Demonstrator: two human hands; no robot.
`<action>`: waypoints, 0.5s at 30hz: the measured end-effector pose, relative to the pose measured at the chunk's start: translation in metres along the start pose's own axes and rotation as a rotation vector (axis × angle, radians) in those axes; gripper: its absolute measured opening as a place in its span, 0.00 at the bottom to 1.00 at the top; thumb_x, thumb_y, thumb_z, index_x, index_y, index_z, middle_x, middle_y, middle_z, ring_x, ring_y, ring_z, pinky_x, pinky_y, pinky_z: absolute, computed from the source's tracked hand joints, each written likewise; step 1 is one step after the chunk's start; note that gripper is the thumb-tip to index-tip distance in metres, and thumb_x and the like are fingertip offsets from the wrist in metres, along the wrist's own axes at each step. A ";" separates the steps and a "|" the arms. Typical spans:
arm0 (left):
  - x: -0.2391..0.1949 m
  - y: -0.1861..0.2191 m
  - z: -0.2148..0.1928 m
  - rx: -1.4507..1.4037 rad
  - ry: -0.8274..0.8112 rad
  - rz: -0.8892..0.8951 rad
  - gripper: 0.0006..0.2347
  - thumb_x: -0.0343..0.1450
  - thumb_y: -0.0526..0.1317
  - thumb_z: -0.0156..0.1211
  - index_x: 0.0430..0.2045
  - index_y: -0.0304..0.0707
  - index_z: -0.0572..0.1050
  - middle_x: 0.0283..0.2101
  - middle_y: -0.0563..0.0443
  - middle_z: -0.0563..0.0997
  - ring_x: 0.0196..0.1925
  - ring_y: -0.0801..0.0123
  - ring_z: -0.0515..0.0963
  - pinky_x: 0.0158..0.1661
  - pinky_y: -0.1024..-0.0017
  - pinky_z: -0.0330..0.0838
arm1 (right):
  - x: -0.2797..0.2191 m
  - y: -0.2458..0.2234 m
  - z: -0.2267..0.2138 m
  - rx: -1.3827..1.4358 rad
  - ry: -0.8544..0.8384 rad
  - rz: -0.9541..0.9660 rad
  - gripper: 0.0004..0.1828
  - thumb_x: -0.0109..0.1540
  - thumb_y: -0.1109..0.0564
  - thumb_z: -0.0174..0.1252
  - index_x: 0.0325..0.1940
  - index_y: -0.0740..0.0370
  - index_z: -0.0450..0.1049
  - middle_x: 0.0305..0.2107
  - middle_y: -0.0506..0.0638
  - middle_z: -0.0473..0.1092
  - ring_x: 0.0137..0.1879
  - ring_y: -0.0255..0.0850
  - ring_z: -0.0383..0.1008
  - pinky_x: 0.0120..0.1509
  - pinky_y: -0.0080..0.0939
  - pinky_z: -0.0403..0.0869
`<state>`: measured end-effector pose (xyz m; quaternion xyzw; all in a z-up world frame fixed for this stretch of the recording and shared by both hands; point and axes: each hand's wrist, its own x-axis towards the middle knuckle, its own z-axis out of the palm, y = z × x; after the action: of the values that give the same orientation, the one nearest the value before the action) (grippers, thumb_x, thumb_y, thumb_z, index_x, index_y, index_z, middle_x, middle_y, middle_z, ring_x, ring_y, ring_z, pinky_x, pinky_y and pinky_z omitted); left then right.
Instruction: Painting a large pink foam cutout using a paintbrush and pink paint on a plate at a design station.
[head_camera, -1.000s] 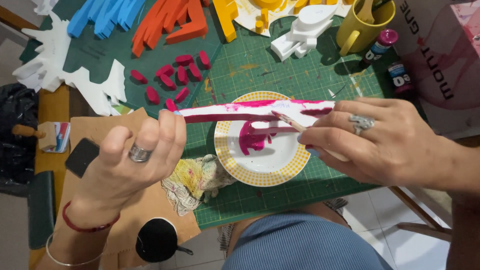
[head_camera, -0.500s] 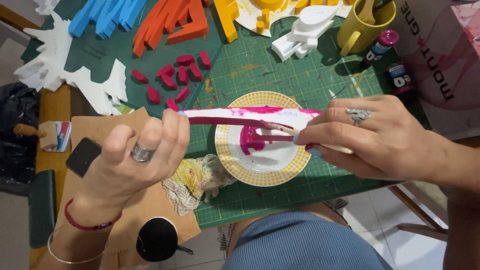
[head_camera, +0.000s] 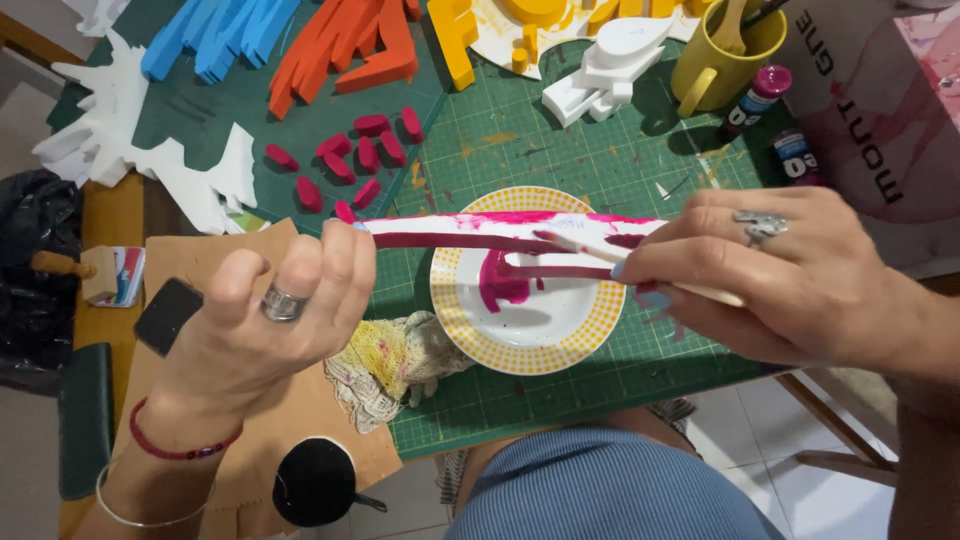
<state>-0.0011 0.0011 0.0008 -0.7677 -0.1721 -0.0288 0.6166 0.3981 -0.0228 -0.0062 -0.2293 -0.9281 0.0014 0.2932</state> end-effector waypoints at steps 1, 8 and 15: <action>0.000 0.000 0.000 -0.006 -0.003 0.000 0.05 0.79 0.37 0.54 0.40 0.50 0.79 0.45 0.61 0.77 0.40 0.77 0.71 0.48 0.70 0.55 | 0.002 0.000 0.000 0.068 -0.004 0.002 0.14 0.72 0.58 0.48 0.57 0.65 0.74 0.38 0.54 0.76 0.37 0.49 0.75 0.43 0.48 0.78; 0.000 0.000 0.000 -0.013 0.028 -0.003 0.07 0.77 0.36 0.52 0.40 0.51 0.79 0.46 0.60 0.77 0.40 0.77 0.71 0.47 0.70 0.54 | 0.006 0.004 0.011 0.134 -0.017 0.029 0.14 0.73 0.58 0.49 0.59 0.61 0.75 0.38 0.48 0.76 0.43 0.45 0.79 0.41 0.42 0.75; -0.003 -0.001 -0.001 -0.024 0.024 -0.015 0.08 0.77 0.37 0.52 0.42 0.49 0.80 0.45 0.60 0.78 0.40 0.76 0.71 0.46 0.70 0.54 | -0.002 0.006 0.011 0.040 -0.046 0.049 0.12 0.72 0.58 0.53 0.58 0.60 0.76 0.36 0.47 0.74 0.40 0.46 0.77 0.40 0.46 0.74</action>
<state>-0.0044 -0.0002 0.0015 -0.7733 -0.1701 -0.0449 0.6092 0.3968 -0.0167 -0.0170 -0.2462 -0.9284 0.0323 0.2764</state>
